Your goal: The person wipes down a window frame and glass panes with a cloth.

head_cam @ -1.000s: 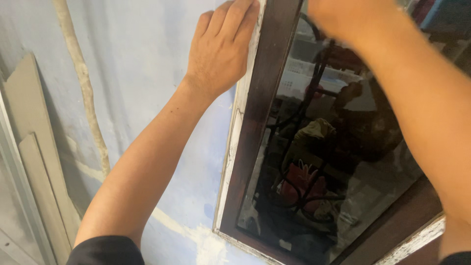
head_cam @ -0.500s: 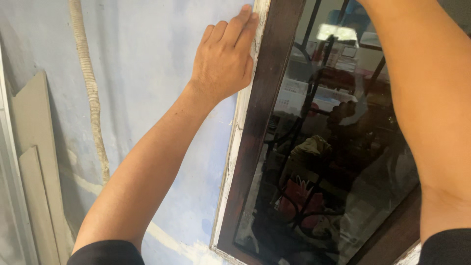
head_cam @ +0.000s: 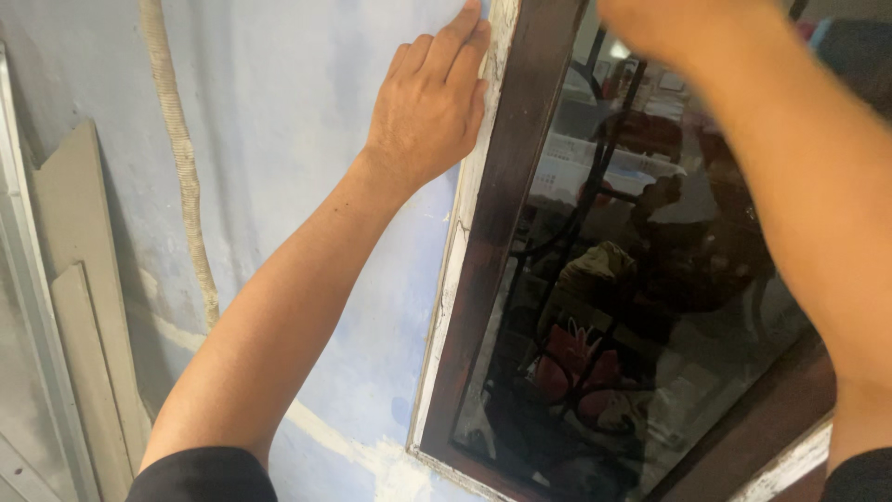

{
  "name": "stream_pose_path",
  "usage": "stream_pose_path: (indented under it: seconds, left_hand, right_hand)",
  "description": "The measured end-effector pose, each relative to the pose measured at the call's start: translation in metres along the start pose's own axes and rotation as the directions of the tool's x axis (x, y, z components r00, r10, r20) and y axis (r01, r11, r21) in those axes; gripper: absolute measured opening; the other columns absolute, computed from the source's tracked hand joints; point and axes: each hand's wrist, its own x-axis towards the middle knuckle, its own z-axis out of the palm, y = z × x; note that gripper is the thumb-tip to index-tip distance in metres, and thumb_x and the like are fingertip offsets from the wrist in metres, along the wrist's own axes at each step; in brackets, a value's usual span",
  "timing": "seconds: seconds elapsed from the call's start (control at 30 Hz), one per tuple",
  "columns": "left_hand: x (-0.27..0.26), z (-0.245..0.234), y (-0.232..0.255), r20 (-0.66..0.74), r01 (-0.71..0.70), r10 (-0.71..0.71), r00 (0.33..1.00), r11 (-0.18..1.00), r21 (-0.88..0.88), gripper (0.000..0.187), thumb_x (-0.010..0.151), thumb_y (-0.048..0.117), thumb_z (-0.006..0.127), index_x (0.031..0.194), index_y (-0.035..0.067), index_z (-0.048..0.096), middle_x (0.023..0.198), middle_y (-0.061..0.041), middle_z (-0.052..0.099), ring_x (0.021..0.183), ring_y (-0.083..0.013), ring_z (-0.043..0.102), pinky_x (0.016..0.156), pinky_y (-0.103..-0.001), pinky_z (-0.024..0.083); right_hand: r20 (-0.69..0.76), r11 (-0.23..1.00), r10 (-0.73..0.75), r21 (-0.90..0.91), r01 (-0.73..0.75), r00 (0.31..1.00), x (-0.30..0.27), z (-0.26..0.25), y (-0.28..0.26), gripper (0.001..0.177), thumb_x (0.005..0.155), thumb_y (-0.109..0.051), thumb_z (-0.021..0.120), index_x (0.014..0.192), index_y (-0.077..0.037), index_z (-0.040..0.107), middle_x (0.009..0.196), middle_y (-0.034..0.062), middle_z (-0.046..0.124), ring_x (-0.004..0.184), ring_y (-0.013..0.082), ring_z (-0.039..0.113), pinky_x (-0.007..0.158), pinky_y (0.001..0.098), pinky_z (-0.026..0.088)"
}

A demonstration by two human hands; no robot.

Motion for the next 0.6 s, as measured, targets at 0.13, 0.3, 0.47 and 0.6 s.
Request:
stream_pose_path:
  seconds: [0.13,0.3,0.47,0.6]
  left_hand:
    - [-0.008,-0.005,0.005,0.056,0.032,-0.029,0.998,0.999,-0.044,0.051,0.097,0.006,0.069,0.143,-0.005,0.054,0.154,-0.016,0.048,0.111,-0.026,0.061,0.098,-0.04,0.05]
    - [-0.024,-0.007,0.015,0.083,0.035,-0.035,0.996,0.999,0.0,0.05,0.1,0.007,0.067,0.146,-0.005,0.051,0.157,-0.016,0.044,0.14,-0.0296,0.052,0.113,-0.043,0.046]
    - [-0.05,-0.011,0.024,0.126,0.046,-0.045,0.991,0.999,-0.003,0.054,0.104,0.013,0.069,0.15,-0.006,0.049,0.163,-0.016,0.037,0.148,-0.0301,0.045,0.119,-0.044,0.043]
    - [-0.069,-0.012,0.034,0.137,0.062,-0.064,0.989,0.998,0.018,0.054,0.108,0.016,0.069,0.153,-0.005,0.048,0.166,-0.015,0.034,0.15,-0.0289,0.044,0.12,-0.044,0.043]
  right_hand:
    - [-0.287,0.598,-0.8,-0.46,0.657,0.527,-0.049,0.046,0.004,0.043,0.116,-0.022,0.063,0.149,0.005,0.058,0.16,0.0161,0.046,0.155,0.0378,0.037,0.129,0.0549,0.035]
    - [-0.277,0.58,-0.815,-0.385,0.718,0.51,-0.118,0.127,0.007,0.051,0.107,-0.026,0.063,0.152,-0.002,0.056,0.164,0.0131,0.042,0.152,0.0386,0.033,0.126,0.0524,0.03]
    - [-0.231,0.611,-0.79,-0.231,0.757,0.568,-0.198,0.199,0.007,0.049,0.1,-0.023,0.062,0.145,-0.006,0.056,0.158,0.009,0.047,0.145,0.0359,0.042,0.119,0.0509,0.036]
    - [-0.192,0.621,-0.784,-0.217,0.753,0.591,-0.259,0.259,0.005,0.05,0.099,-0.021,0.059,0.145,-0.004,0.057,0.155,0.0101,0.049,0.141,0.0323,0.044,0.113,0.0468,0.039]
